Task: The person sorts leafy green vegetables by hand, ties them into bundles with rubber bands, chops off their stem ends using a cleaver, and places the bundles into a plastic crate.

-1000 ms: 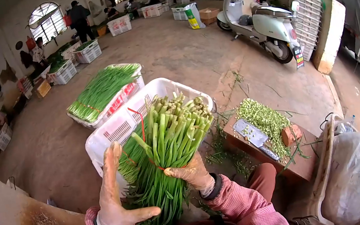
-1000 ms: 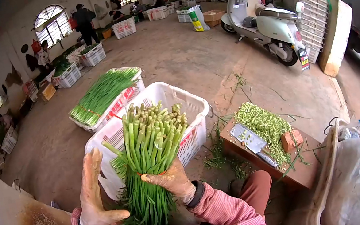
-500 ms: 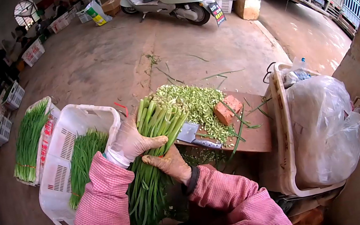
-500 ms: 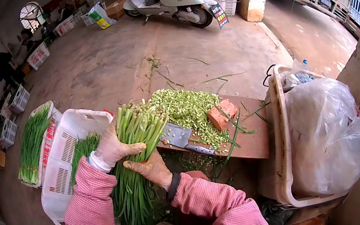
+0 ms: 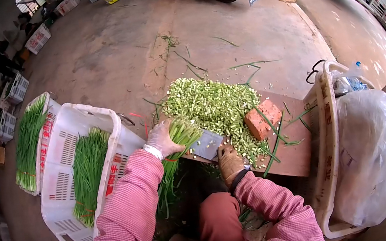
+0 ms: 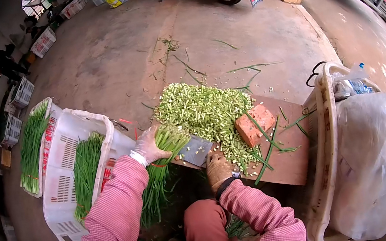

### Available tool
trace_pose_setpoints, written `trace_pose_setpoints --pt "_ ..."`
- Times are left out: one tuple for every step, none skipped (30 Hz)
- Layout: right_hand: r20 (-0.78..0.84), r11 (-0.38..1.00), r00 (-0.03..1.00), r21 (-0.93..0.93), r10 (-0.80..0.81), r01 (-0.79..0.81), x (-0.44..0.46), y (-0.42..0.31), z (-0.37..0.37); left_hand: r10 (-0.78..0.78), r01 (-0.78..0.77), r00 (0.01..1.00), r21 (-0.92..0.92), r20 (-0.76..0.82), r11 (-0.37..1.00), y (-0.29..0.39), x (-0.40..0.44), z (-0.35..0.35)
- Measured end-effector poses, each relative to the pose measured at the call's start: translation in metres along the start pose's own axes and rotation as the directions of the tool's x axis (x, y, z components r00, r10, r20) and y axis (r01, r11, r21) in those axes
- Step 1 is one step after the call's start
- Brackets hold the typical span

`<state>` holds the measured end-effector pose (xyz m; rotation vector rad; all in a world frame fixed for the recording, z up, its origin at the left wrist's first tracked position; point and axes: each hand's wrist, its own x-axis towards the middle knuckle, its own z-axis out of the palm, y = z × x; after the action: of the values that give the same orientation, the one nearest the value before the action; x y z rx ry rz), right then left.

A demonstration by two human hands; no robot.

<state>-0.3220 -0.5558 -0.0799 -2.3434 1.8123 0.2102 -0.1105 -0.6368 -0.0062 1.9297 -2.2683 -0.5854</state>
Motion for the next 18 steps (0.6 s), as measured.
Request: trace_pose_setpoints --pt "0.066 0.999 0.997 0.046 -0.026 0.023 -0.003 0.002 -0.012 -0.033 0.032 0.999 0.04 0.036 0.999 0.004 0.003 0.0" --pt "0.134 0.995 0.99 0.09 -0.049 0.037 -0.006 0.006 -0.018 -0.063 0.058 0.995 0.075 0.073 0.996 0.008 0.006 0.001" --pt "0.181 0.989 0.981 0.143 -0.073 0.047 -0.008 0.013 -0.011 -0.124 0.112 0.986 0.106 0.11 0.988 0.012 0.009 -0.001" --pt "0.044 0.998 0.997 0.039 -0.059 0.057 -0.017 0.017 -0.015 -0.119 0.108 0.987 0.097 0.109 0.989 0.013 0.012 -0.004" --pt "0.099 0.999 0.994 0.028 -0.038 0.035 -0.027 0.028 -0.023 -0.127 0.117 0.98 0.077 0.15 0.99 0.012 0.016 -0.008" --pt "0.155 1.0 0.988 0.018 -0.02 0.017 -0.043 0.037 -0.046 -0.139 0.131 0.971 0.058 0.192 0.99 0.009 0.018 -0.012" --pt "0.16 0.997 0.987 0.064 0.024 -0.035 -0.059 0.049 -0.059 -0.184 0.163 0.944 0.1 0.275 0.982 0.014 0.024 -0.012" --pt "0.163 0.99 0.984 0.106 0.072 -0.09 -0.074 0.062 -0.071 -0.226 0.176 0.934 0.191 0.277 0.966 0.028 0.025 -0.014" --pt "0.033 0.98 0.999 0.192 0.04 -0.046 -0.095 0.073 -0.086 -0.237 0.175 0.944 0.262 0.229 0.949 0.038 0.028 -0.006" --pt "-0.1 0.963 0.995 0.269 0.021 0.006 -0.113 0.084 -0.101 -0.241 0.172 0.953 0.329 0.182 0.929 0.045 0.029 0.003" --pt "-0.071 0.935 0.994 0.352 0.08 -0.05 -0.124 0.091 -0.115 -0.183 0.132 0.977 0.372 0.107 0.919 0.039 0.033 0.019" --pt "-0.038 0.896 0.99 0.432 0.136 -0.107 -0.13 0.094 -0.122 -0.178 0.126 0.978 0.363 0.113 0.923 0.042 0.033 0.015" --pt "-0.229 0.801 0.957 0.599 0.177 -0.005 -0.128 0.09 -0.122 -0.206 0.135 0.948 0.28 0.243 0.95 0.044 0.034 0.009" --pt "-0.231 0.804 0.957 0.595 0.176 -0.004 -0.124 0.089 -0.116 -0.22 0.155 0.904 0.199 0.367 0.968 0.046 0.034 0.002" --pt "-0.207 0.675 0.958 0.737 0.199 0.019 -0.117 0.088 -0.106 -0.197 0.138 0.937 0.215 0.287 0.967 0.047 0.029 0.004" --pt "-0.177 0.519 0.96 0.854 0.217 0.04 -0.109 0.086 -0.094 -0.199 0.139 0.938 0.216 0.285 0.966 0.047 0.031 0.003" --pt "-0.192 0.325 0.944 0.94 0.267 0.099 -0.098 0.075 -0.083 -0.224 0.163 0.926 0.212 0.305 0.963 0.047 0.033 0.004" --pt "-0.217 0.225 0.944 0.961 0.249 0.162 -0.087 0.062 -0.094 -0.249 0.188 0.912 0.207 0.325 0.96 0.046 0.034 0.005"
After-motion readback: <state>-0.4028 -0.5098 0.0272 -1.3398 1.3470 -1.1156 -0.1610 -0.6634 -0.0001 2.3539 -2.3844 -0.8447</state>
